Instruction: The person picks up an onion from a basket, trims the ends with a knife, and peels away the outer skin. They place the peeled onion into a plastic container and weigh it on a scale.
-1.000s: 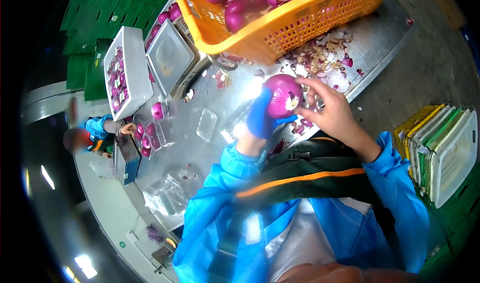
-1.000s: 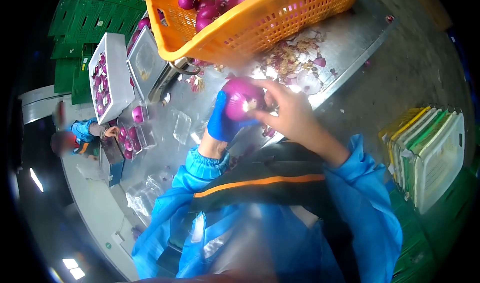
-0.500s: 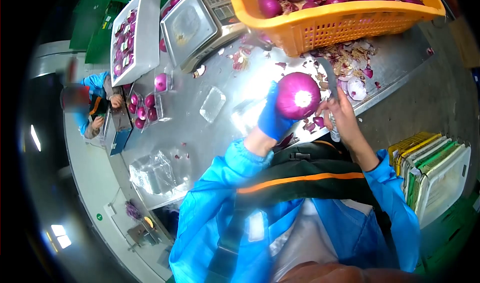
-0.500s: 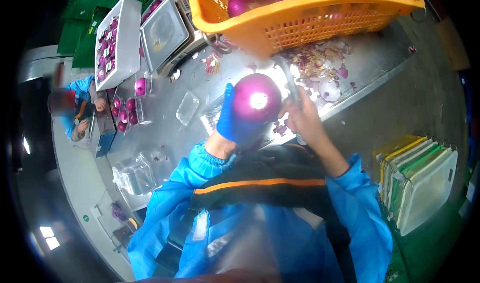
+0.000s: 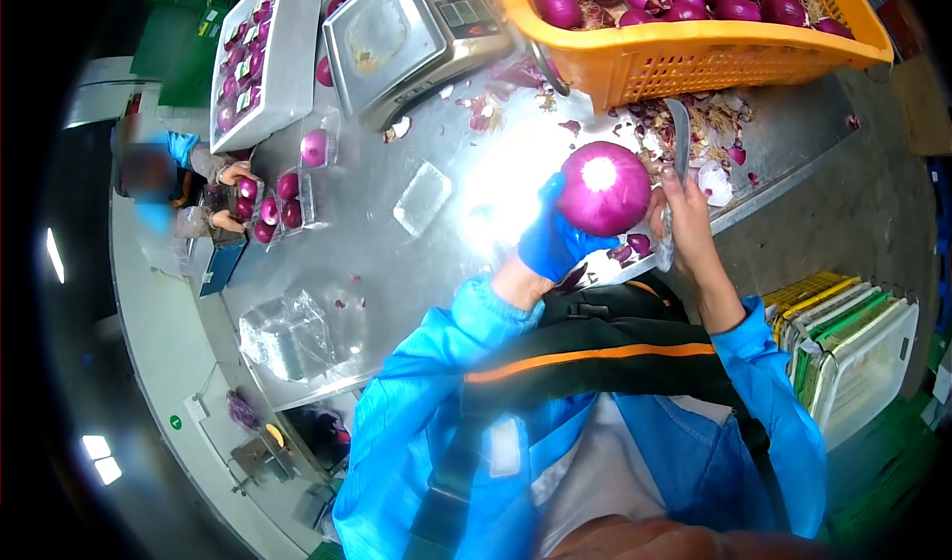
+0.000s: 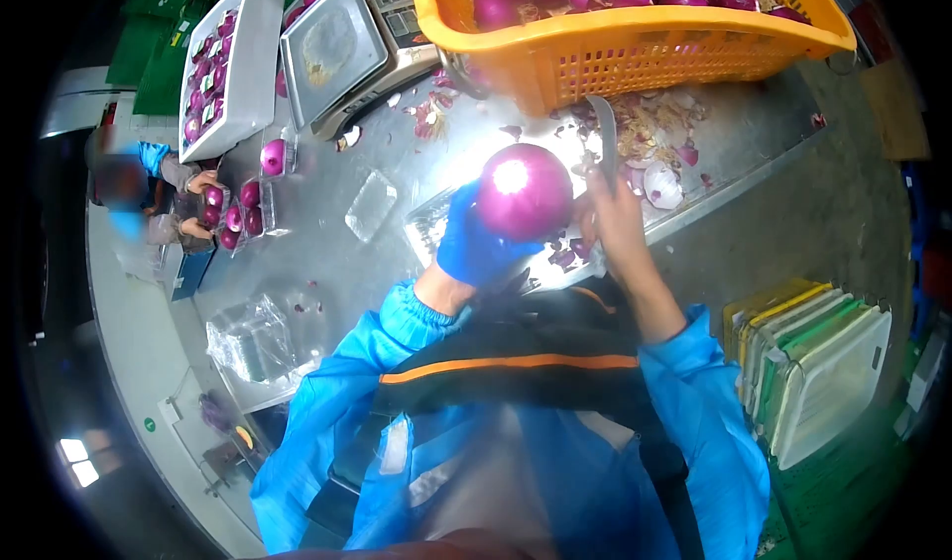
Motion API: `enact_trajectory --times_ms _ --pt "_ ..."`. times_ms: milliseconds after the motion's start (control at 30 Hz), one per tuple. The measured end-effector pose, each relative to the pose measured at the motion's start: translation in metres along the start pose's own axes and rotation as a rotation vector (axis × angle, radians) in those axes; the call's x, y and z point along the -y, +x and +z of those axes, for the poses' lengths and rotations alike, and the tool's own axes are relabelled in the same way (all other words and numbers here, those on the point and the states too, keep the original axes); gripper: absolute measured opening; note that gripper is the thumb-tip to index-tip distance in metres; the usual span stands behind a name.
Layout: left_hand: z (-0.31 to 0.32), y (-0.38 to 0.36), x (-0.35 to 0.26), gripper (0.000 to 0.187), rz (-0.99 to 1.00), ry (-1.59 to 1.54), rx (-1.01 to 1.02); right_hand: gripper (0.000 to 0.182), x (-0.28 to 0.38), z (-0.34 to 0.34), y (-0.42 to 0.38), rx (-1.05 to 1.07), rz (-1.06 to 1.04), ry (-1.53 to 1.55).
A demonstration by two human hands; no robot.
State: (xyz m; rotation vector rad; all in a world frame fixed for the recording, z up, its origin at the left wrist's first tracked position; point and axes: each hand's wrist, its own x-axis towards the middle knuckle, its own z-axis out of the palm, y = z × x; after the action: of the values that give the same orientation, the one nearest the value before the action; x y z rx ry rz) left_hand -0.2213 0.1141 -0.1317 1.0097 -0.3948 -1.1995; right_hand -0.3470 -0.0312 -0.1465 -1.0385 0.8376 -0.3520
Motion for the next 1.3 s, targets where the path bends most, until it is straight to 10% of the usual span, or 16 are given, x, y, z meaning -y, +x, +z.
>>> enact_trajectory --times_ms 133,233,267,633,733,867,1067,1300 --pt "0.018 0.002 -0.015 0.094 -0.197 -0.321 -0.186 0.044 -0.002 0.010 -0.008 0.096 -0.071 0.108" --pt "0.005 -0.001 -0.014 0.106 0.576 1.141 -0.134 0.042 -0.002 0.011 -0.002 0.173 -0.032 -0.002" --pt "0.003 -0.003 -0.015 0.119 0.512 1.163 -0.142 0.040 -0.002 0.018 -0.002 0.128 -0.019 -0.008" --pt "-0.138 -0.058 -0.042 0.108 0.507 1.142 -0.854 0.027 0.008 0.027 0.010 0.247 -0.138 -0.295" --pt "-0.186 -0.072 -0.050 0.101 0.214 1.280 -1.122 0.023 -0.004 0.030 0.010 0.270 -0.113 -0.304" --pt "-0.221 -0.085 -0.054 0.099 -0.225 1.487 -1.104 0.023 -0.005 0.044 0.009 0.264 -0.070 -0.325" --pt "-0.242 -0.113 -0.021 0.092 0.195 1.805 -0.841 0.021 -0.006 0.050 0.012 0.181 -0.095 -0.311" --pt "-0.305 -0.113 -0.042 0.072 0.040 1.789 -1.056 0.027 -0.005 0.070 0.005 -0.016 -0.205 -0.452"
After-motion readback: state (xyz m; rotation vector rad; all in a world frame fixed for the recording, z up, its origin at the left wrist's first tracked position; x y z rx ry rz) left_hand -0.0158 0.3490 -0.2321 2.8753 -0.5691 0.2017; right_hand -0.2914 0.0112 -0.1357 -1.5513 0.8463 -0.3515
